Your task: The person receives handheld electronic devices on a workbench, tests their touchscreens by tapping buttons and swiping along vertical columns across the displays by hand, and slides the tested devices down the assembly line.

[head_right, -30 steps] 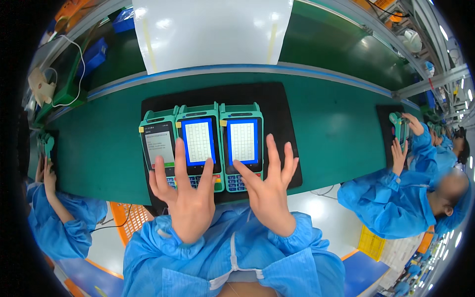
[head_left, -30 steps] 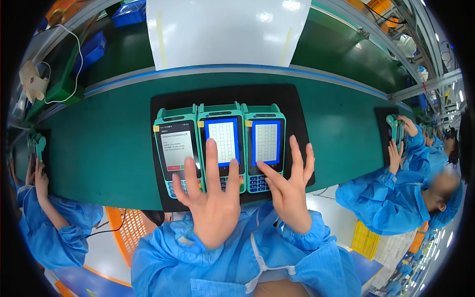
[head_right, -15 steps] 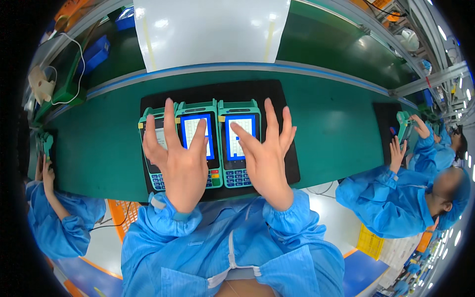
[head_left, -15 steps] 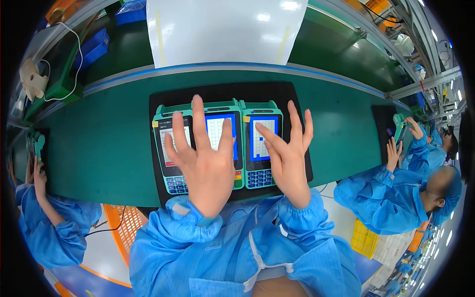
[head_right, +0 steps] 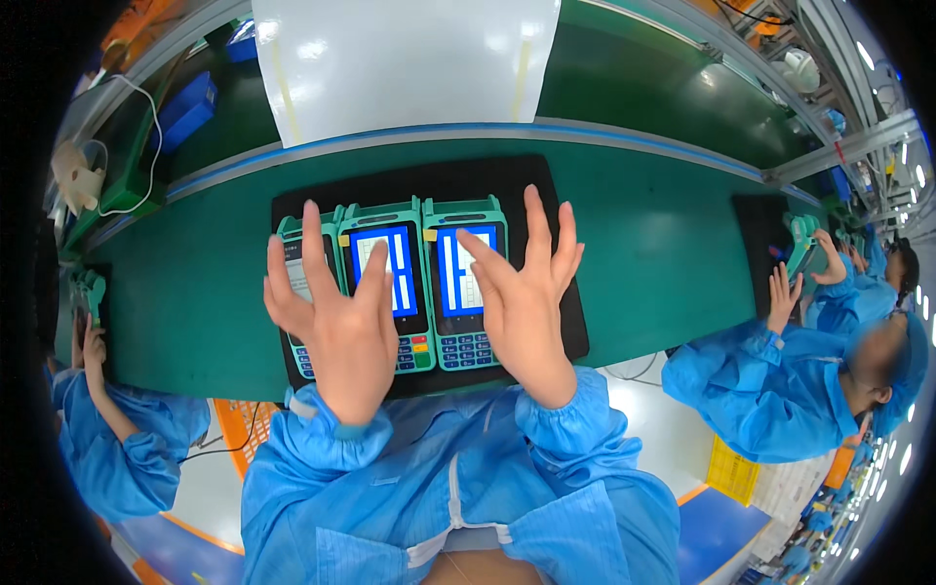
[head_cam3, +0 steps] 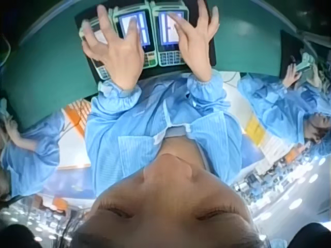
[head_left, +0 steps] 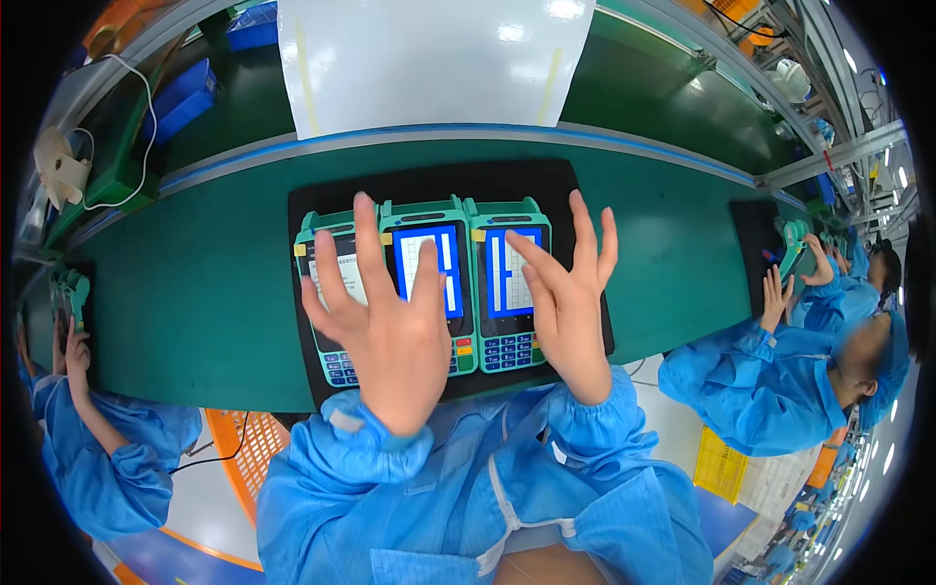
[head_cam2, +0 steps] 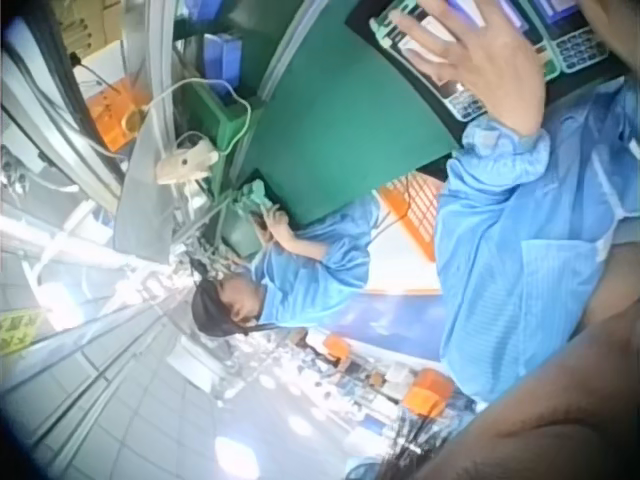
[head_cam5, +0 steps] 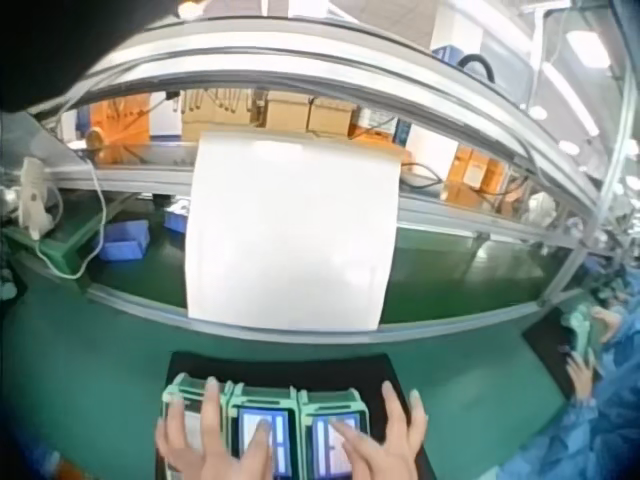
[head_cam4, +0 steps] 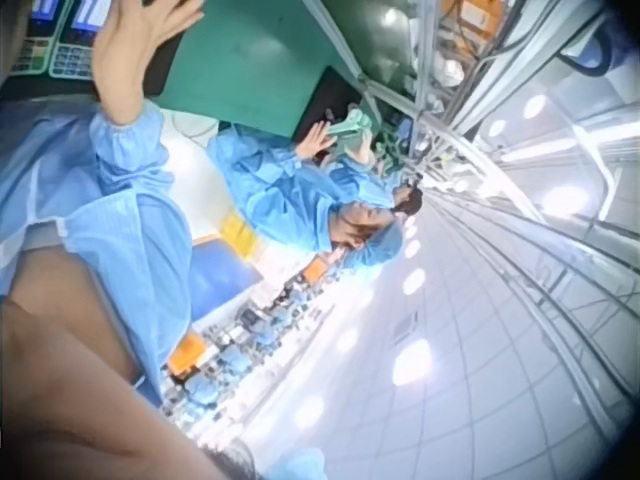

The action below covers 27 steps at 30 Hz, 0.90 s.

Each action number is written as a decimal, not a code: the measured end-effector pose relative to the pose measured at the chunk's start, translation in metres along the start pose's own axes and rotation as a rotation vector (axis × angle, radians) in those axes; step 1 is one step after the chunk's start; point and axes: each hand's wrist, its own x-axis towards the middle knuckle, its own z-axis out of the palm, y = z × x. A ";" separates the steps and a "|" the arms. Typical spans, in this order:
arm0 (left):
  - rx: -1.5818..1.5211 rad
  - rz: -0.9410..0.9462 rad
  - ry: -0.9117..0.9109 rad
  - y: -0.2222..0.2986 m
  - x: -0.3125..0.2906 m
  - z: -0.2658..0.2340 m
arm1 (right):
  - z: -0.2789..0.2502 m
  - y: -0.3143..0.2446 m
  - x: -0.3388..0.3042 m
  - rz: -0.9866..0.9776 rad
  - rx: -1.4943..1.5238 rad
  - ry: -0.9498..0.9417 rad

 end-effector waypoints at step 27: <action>0.007 -0.012 0.064 -0.006 0.003 0.008 | -0.005 0.013 -0.003 0.017 0.026 0.016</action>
